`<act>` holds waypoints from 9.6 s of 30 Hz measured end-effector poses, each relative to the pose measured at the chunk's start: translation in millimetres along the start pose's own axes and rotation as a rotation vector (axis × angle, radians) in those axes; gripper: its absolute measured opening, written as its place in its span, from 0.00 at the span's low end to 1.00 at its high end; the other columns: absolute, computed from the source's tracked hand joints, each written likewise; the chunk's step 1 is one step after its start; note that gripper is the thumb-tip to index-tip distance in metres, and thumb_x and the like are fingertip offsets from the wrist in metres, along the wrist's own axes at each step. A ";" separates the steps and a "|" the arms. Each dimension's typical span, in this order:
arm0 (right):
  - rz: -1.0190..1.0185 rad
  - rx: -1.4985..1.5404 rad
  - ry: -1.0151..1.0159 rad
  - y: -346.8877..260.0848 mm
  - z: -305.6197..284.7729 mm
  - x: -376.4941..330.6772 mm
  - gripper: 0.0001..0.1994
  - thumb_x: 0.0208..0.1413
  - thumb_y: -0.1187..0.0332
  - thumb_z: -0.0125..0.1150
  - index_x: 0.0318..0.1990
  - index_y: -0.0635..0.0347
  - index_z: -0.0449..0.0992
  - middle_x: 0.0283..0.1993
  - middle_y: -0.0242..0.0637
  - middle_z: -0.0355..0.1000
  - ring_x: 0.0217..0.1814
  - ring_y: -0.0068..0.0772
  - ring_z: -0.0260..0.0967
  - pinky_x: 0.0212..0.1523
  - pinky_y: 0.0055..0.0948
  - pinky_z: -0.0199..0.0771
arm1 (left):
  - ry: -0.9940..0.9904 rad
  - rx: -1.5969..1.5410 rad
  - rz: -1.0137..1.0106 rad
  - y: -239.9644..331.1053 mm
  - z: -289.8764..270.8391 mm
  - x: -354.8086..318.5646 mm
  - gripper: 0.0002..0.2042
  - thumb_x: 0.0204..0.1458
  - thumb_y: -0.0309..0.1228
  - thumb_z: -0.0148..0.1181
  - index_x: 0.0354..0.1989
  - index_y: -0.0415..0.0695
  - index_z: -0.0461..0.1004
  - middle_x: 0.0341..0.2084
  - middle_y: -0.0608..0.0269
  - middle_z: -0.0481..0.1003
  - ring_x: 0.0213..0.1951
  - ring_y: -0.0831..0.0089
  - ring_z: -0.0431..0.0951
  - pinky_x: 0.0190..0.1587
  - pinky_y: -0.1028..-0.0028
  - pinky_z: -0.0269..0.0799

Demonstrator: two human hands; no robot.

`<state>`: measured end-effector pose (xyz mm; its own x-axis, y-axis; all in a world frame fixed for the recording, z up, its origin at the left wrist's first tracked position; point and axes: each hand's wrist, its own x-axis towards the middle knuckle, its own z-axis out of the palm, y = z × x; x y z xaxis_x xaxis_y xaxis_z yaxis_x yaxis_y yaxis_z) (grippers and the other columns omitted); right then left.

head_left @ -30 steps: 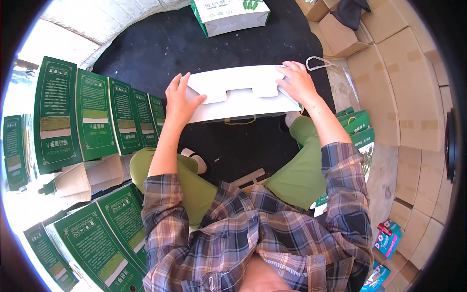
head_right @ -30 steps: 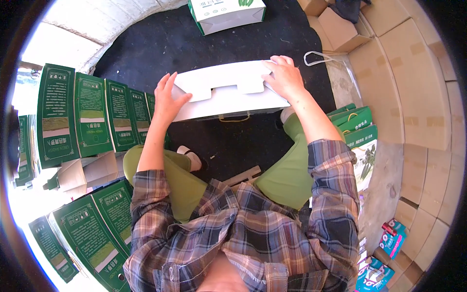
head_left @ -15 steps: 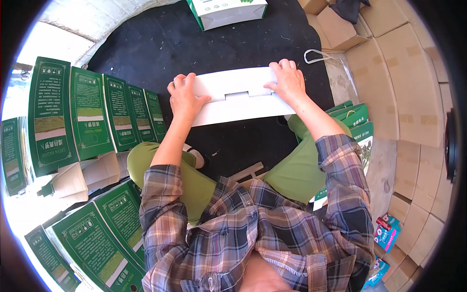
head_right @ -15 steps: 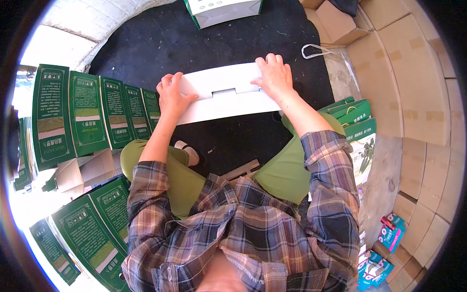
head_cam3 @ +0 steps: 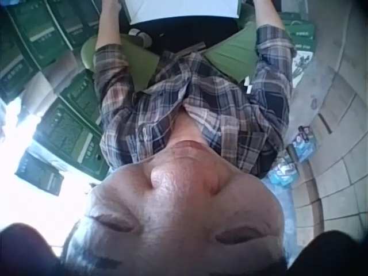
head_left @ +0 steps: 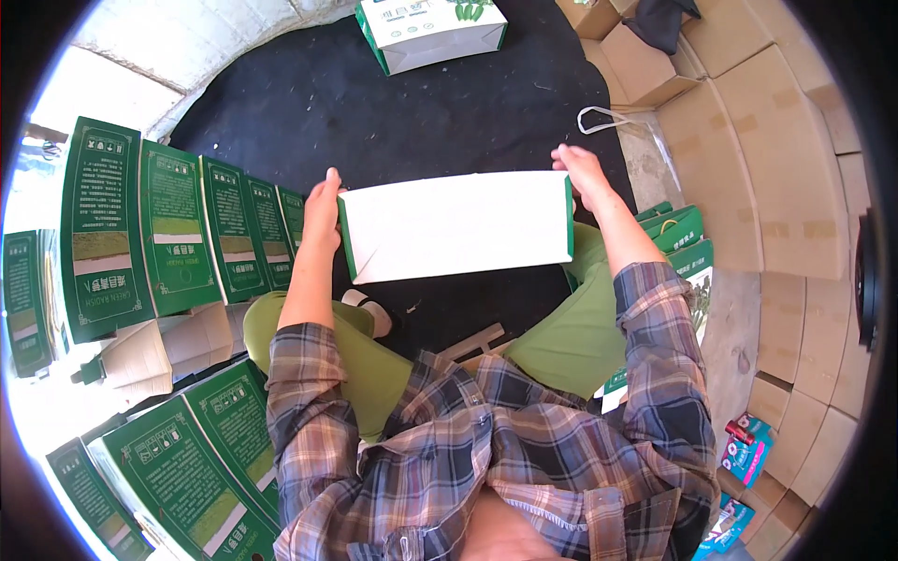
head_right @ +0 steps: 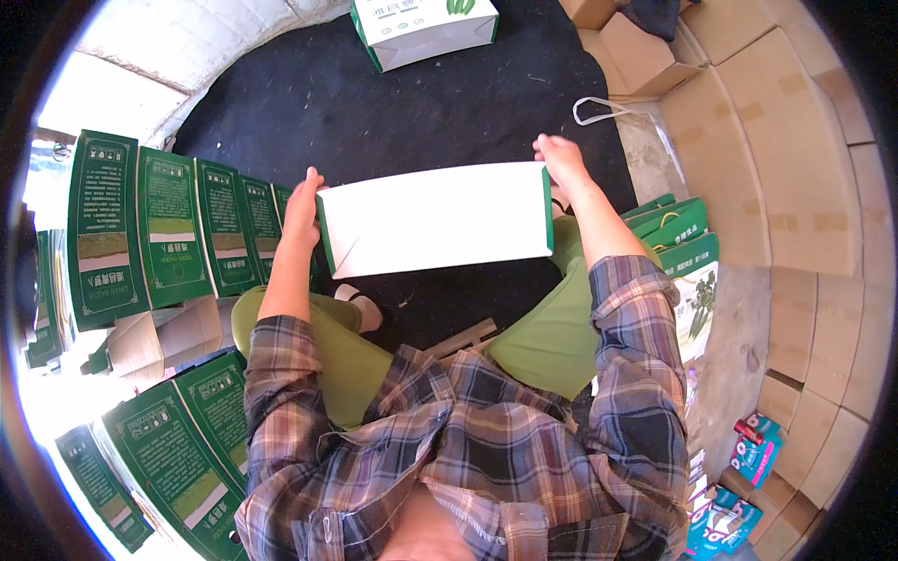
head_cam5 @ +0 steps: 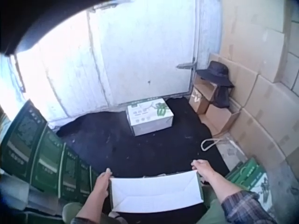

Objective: The person takes flat cardboard blanks from a pile, folds them into boxes by hand, and stacks the assembled boxes onto a stack.

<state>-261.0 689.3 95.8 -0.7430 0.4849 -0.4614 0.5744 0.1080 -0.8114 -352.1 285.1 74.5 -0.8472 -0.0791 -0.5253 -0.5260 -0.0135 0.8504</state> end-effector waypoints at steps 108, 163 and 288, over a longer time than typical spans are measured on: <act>-0.803 -1.179 -0.111 7.6 43.6 -57.8 0.40 0.30 0.72 0.73 0.57 0.59 0.62 0.58 0.38 0.60 0.62 0.41 0.55 0.54 0.39 0.64 | -0.156 1.301 0.820 -31.1 38.7 -56.0 0.34 0.29 0.32 0.71 0.52 0.54 0.68 0.44 0.62 0.65 0.51 0.60 0.65 0.47 0.49 0.63; -0.663 -0.166 0.044 -45.0 -27.3 -4.6 0.19 0.55 0.72 0.54 0.56 0.63 0.67 0.55 0.44 0.67 0.59 0.35 0.62 0.58 0.31 0.61 | -0.183 -0.346 0.653 137.0 13.7 -172.8 0.39 0.38 0.32 0.67 0.59 0.29 0.54 0.49 0.50 0.66 0.51 0.65 0.67 0.56 0.69 0.62; -0.249 1.856 0.958 183.8 -257.9 -226.3 0.09 0.58 0.64 0.49 0.30 0.60 0.66 0.25 0.33 0.65 0.27 0.30 0.67 0.32 0.37 0.71 | -0.633 1.193 0.598 -44.4 34.6 -124.0 0.21 0.44 0.26 0.63 0.50 0.44 0.71 0.32 0.57 0.72 0.31 0.64 0.74 0.37 0.68 0.72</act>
<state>101.3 823.3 143.6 -0.0166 0.8546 -0.5190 -0.8710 -0.2672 -0.4122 -226.3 330.0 100.9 -0.6811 0.6655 -0.3052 0.4226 0.6977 0.5785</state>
